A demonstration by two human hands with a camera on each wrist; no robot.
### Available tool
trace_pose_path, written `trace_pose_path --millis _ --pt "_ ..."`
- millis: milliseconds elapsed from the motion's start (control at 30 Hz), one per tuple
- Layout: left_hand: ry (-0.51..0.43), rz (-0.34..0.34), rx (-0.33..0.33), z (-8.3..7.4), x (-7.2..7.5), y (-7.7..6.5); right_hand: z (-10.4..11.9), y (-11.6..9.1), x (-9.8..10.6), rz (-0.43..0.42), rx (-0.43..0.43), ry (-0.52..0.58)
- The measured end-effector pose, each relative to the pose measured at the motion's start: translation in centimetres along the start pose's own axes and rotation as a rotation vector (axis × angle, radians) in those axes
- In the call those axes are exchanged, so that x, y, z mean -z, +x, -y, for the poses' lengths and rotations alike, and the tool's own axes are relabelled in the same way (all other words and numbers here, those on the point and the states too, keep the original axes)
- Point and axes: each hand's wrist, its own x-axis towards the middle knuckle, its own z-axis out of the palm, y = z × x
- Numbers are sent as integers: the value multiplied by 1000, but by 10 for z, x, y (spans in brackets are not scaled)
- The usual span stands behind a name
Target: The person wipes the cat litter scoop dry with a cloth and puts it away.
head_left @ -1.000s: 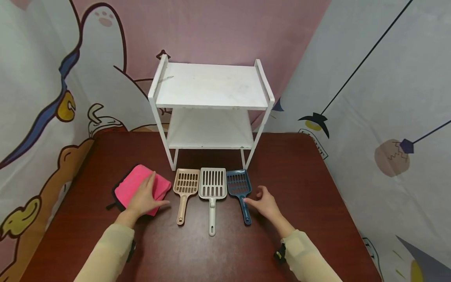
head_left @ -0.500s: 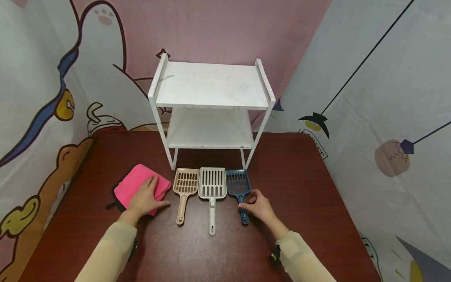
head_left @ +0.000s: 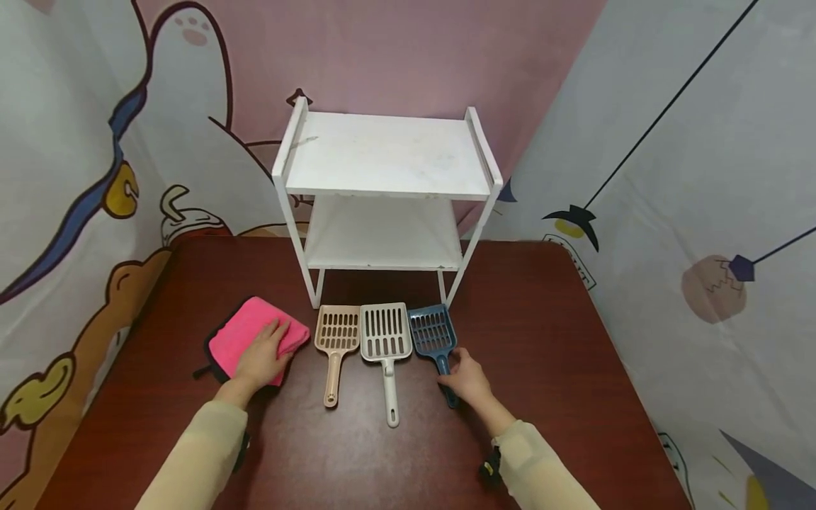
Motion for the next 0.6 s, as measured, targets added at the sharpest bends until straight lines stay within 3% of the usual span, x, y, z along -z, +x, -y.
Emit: trace_pose_path --millis 167,400,600 --pt "-93 -6 3 1 5 -1 -7 2 5 48 7 83" --pt "-216 -17 51 4 17 -2 -21 5 12 203 -83 475" --pt "-285 -16 116 9 34 -3 -30 7 26 239 -81 648"
